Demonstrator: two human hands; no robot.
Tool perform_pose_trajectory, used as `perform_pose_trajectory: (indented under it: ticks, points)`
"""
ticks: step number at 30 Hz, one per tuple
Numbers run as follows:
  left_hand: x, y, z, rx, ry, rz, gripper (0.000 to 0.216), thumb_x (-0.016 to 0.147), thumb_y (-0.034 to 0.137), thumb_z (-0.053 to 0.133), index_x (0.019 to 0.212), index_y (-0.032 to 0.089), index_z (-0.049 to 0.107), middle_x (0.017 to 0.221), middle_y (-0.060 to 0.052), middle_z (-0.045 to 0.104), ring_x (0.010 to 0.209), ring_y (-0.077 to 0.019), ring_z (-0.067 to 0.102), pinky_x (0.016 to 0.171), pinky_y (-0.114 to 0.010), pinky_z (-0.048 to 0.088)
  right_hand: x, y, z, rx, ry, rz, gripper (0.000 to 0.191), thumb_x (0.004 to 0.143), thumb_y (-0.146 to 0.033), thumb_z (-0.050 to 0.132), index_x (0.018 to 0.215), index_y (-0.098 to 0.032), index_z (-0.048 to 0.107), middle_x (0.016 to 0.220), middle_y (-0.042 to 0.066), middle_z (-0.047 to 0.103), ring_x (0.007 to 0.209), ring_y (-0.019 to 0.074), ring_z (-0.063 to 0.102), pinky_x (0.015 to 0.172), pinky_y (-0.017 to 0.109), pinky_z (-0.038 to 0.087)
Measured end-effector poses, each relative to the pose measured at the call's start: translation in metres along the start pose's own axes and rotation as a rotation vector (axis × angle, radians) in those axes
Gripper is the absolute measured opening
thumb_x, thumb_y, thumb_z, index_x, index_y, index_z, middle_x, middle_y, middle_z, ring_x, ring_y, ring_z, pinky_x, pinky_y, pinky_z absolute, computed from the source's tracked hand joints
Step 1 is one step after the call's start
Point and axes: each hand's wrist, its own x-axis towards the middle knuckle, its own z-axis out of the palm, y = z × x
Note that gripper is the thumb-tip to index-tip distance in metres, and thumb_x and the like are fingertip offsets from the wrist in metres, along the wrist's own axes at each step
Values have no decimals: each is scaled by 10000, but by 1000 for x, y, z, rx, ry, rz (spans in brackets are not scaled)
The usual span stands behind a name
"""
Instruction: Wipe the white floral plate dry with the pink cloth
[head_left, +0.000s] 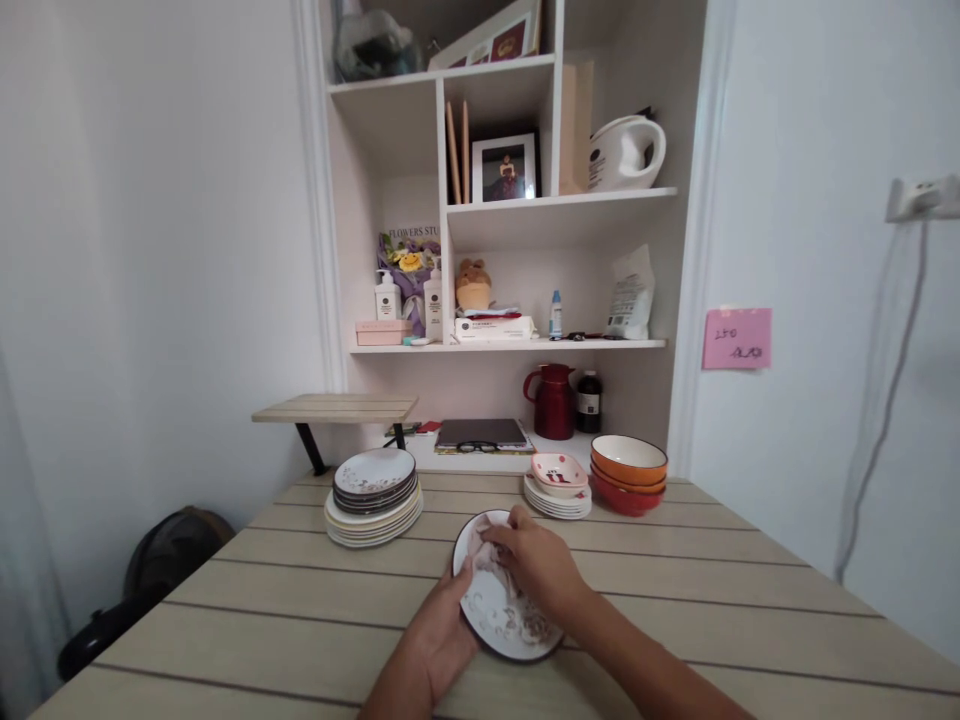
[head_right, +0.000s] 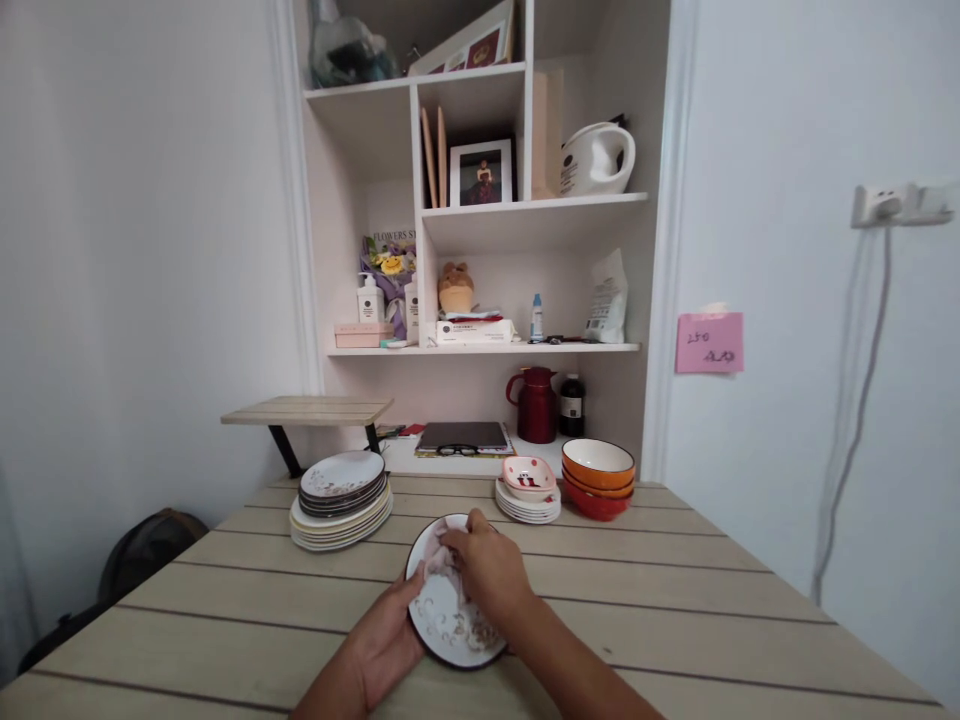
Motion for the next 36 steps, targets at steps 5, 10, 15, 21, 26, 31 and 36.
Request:
perform_pose_trajectory:
  ticks: [5,10,15,21,26,31,36]
  points:
    - [0,2,-2,1,26,-16,456,831,262,677,1266,159,586,1146,-140,703,1082,-281,649,990,-414,451,-3,5,3,30,-57,-30,472,817,-180,492,1244,-342,612,1172,78,543,958,208,623,810,309,422]
    - [-2,4,4,8,42,-31,470,833,266,677,1278,157,573,1151,-142,700,1094,-281,640,993,-408,441,-14,20,4,219,-207,-138,850,641,-138,633,1443,-277,388,1376,106,411,1163,243,519,948,325,411]
    - [-6,5,8,17,-23,-51,533,821,314,692,1314,176,545,1166,-145,691,1090,-300,636,1000,-434,425,-19,28,-4,260,-204,-147,773,625,-11,515,1350,-275,500,1256,83,478,1092,201,537,941,300,396]
    - [-7,5,7,48,-65,-64,516,837,382,666,1286,150,563,1093,-151,712,1035,-298,653,972,-438,435,-29,18,-15,199,-335,-158,568,550,-176,730,1101,-259,623,1049,24,568,819,177,554,688,259,406]
    - [-6,4,10,46,-58,-16,442,833,370,677,1203,135,615,1100,-135,707,970,-254,667,944,-382,452,-26,1,3,275,-172,-172,515,699,-219,663,1202,-313,603,1095,36,560,941,185,582,831,270,411]
    - [-7,3,11,40,-17,-8,459,842,369,668,1242,155,595,1091,-135,713,969,-251,671,953,-390,448,-18,2,8,81,-68,-90,491,804,-348,594,1291,-387,542,1224,53,546,991,233,615,775,302,424]
    - [-7,3,7,37,10,-28,530,862,355,639,1347,192,502,1179,-147,685,1089,-277,639,1013,-442,411,-17,15,-5,-48,-7,41,442,875,-367,482,1314,-327,521,1229,97,577,977,254,640,705,312,409]
